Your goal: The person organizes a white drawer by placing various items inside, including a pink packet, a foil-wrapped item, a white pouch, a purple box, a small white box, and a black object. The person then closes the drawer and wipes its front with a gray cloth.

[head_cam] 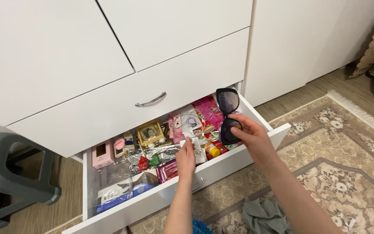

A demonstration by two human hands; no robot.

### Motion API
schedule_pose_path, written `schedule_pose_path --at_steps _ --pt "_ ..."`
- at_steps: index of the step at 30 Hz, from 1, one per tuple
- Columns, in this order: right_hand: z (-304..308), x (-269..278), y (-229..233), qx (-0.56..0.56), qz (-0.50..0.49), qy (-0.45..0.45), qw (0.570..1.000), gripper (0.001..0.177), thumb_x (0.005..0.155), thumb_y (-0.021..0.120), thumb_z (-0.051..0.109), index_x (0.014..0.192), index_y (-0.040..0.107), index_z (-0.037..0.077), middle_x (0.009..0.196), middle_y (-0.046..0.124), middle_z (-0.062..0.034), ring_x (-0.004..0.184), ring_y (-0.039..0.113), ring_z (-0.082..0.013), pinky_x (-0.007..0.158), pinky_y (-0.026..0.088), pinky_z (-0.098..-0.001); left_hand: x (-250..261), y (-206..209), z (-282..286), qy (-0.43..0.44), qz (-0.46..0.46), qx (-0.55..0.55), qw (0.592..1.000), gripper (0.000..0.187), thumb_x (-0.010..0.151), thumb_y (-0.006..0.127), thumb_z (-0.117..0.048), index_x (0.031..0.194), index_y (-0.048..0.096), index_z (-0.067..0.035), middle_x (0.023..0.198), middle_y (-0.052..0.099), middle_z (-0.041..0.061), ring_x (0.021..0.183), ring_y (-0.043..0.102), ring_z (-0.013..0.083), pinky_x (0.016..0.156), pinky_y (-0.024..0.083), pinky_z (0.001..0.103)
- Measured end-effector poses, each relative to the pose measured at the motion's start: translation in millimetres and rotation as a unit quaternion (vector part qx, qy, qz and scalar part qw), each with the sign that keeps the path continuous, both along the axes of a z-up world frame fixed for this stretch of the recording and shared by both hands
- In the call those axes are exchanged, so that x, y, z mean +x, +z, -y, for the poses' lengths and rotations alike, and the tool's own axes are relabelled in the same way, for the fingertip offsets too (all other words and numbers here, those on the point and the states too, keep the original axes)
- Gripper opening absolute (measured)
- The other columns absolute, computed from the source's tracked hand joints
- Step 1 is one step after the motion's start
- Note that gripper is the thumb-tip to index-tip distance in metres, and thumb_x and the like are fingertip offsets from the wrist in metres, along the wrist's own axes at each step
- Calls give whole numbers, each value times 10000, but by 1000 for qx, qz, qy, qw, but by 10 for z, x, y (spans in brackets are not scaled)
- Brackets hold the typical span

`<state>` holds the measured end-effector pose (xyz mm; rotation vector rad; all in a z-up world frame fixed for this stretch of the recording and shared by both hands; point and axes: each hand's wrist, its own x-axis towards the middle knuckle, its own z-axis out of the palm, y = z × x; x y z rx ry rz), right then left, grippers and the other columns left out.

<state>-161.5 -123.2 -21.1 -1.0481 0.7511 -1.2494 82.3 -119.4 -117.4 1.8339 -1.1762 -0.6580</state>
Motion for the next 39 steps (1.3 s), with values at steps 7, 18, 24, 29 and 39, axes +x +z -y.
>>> schedule_pose_path --at_steps 7,18,24,29,39 --pt "158 549 -447 -1 3 66 998 413 911 701 13 1321 677 59 1110 708 -19 1038 652 -112 917 535 -256 18 -102 -17 -93 -82 -71 990 773 1052 201 -574 1163 752 -43 938 805 173 936 783 316 903 554 396" --pt "393 805 -1043 122 -36 73 989 386 927 664 11 1303 696 91 1113 701 -12 1018 640 -113 883 525 -265 -16 -64 -51 -135 -21 -136 981 555 1010 577 -351 1506 458 -132 1086 764 199 1005 759 341 873 562 421" --pt "381 804 -980 147 -51 66 986 374 913 681 13 1275 699 107 1106 719 -13 989 663 -114 838 546 -277 -102 302 -164 -130 49 -17 990 478 1004 549 -332 1470 552 -228 959 760 238 961 740 399 834 567 493" --pt "496 779 -1115 96 -130 65 985 379 907 696 20 1277 709 105 1099 735 -26 984 666 -112 842 539 -266 -125 352 -166 -129 106 25 986 483 1002 543 -364 1471 535 -250 1000 737 256 969 704 446 837 554 543" --pt "799 770 -1462 -153 -530 -54 832 348 879 671 63 1226 687 84 1101 754 -165 1029 713 -322 906 550 -437 -153 257 -112 -123 125 57 983 466 1015 504 -327 1475 496 -250 1166 746 125 1042 703 387 909 561 512"
